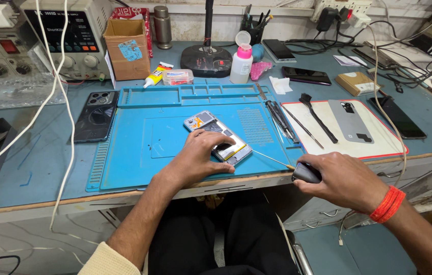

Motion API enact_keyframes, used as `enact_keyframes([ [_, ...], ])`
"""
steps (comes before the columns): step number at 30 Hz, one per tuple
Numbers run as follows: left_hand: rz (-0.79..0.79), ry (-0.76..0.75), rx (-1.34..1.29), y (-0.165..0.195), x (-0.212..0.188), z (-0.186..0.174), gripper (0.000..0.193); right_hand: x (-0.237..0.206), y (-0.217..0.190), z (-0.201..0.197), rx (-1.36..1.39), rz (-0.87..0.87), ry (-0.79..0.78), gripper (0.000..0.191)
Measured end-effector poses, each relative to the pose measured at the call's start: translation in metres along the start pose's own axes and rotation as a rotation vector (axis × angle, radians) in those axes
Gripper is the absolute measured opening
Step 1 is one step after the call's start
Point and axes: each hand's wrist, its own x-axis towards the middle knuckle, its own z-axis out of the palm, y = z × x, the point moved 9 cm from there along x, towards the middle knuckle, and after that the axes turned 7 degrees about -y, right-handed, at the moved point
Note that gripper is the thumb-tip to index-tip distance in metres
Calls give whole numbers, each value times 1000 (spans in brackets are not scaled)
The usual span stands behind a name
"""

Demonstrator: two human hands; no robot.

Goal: The person heats the back cover of a smartphone with a heat gun and pries along its edge to loosen the adhesive. They lift off the back cover, set it aside, then press the cover back onto the phone and power the device on to check that it boots.

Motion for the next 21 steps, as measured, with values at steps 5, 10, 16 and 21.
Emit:
enact_keyframes([
  [5, -19, -8, 9, -1, 0, 1, 65, -1, -2, -2, -31, 3, -24, 53],
  [10, -11, -2, 11, 0, 0, 1, 66, -2, -2, -2, -52, -1, -36, 52],
  [16, -30, -5, 14, -3, 0, 1, 65, 1, -4, 1, -24, -19, -18, 53],
  [21, -3, 7, 4, -1, -1, 2, 64, -1, -3, 6, 19, -32, 9, 58],
])
